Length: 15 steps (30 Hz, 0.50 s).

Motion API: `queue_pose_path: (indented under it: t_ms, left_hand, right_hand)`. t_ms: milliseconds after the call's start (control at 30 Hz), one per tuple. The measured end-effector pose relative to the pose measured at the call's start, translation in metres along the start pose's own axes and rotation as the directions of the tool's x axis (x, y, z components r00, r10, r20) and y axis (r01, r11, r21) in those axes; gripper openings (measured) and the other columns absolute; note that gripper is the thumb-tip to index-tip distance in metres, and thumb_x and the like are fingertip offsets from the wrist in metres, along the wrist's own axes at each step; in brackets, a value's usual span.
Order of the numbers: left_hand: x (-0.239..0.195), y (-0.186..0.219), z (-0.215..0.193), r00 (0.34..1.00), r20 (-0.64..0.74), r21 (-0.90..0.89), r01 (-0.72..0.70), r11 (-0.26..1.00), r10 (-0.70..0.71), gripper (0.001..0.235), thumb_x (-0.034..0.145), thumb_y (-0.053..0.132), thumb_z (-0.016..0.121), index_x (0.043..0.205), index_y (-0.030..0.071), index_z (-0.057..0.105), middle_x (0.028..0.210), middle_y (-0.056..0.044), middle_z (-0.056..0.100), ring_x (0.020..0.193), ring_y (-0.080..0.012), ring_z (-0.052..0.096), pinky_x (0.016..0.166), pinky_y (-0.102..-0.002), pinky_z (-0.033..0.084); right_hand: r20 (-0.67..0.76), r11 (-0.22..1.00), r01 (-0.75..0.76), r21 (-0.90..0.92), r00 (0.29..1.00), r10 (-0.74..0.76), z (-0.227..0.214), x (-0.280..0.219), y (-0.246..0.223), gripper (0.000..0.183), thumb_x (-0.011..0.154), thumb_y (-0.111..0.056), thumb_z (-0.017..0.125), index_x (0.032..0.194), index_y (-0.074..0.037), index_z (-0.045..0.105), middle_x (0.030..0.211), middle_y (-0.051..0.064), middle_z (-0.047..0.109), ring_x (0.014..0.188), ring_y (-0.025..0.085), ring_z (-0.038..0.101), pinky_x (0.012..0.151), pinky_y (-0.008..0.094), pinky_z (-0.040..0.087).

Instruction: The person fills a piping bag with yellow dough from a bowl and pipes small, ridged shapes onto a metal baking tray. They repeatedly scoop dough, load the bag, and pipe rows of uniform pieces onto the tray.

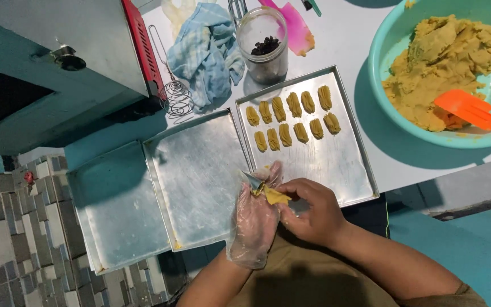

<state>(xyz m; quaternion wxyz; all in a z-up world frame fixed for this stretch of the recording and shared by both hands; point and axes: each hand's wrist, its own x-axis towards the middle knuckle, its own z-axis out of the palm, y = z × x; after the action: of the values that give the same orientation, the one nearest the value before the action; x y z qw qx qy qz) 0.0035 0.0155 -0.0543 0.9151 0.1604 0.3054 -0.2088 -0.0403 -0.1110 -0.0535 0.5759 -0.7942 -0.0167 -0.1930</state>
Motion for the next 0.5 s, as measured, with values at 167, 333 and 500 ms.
queue_pose_path:
  t_ms: [167, 333, 500]
  left_hand:
    - [0.001, 0.002, -0.010, 0.947, 0.322, 0.151, -0.054, 0.987, 0.002, 0.058, 0.103, 0.034, 0.054, 0.148, -0.002, 0.044, 0.148, -0.030, 0.051, 0.140, -0.0389, 0.048, 0.124, -0.049, 0.030]
    - [0.011, -0.004, -0.037, 0.945, 0.309, -0.007, 0.113, 0.994, -0.105, 0.064, 0.098, 0.024, 0.064, 0.146, -0.012, 0.040, 0.138, -0.027, 0.056, 0.130, -0.0331, 0.057, 0.114, -0.038, 0.046]
    - [0.006, -0.012, -0.030, 0.946, 0.323, 0.061, -0.039, 0.997, 0.017, 0.071, 0.097, 0.017, 0.066, 0.153, -0.009, 0.032, 0.146, -0.028, 0.049, 0.137, -0.0400, 0.049, 0.123, -0.050, 0.037]
  right_hand:
    - [0.075, 0.995, 0.080, -0.059, 0.994, -0.075, -0.006, 0.008, -0.007, 0.032, 0.089, -0.014, 0.078, 0.119, -0.003, 0.072, 0.109, 0.014, 0.077, 0.089, 0.023, 0.076, 0.076, 0.032, 0.062]
    - [0.053, 0.989, 0.111, -0.098, 0.993, -0.107, -0.001, 0.008, -0.003, 0.033, 0.089, -0.015, 0.081, 0.118, -0.003, 0.073, 0.112, 0.011, 0.078, 0.098, 0.023, 0.077, 0.084, 0.033, 0.063]
    - [-0.017, 0.965, 0.174, -0.195, 0.983, -0.181, 0.003, 0.006, 0.003, 0.023, 0.082, -0.014, 0.089, 0.097, -0.005, 0.073, 0.089, 0.009, 0.075, 0.078, 0.019, 0.073, 0.068, 0.027, 0.059]
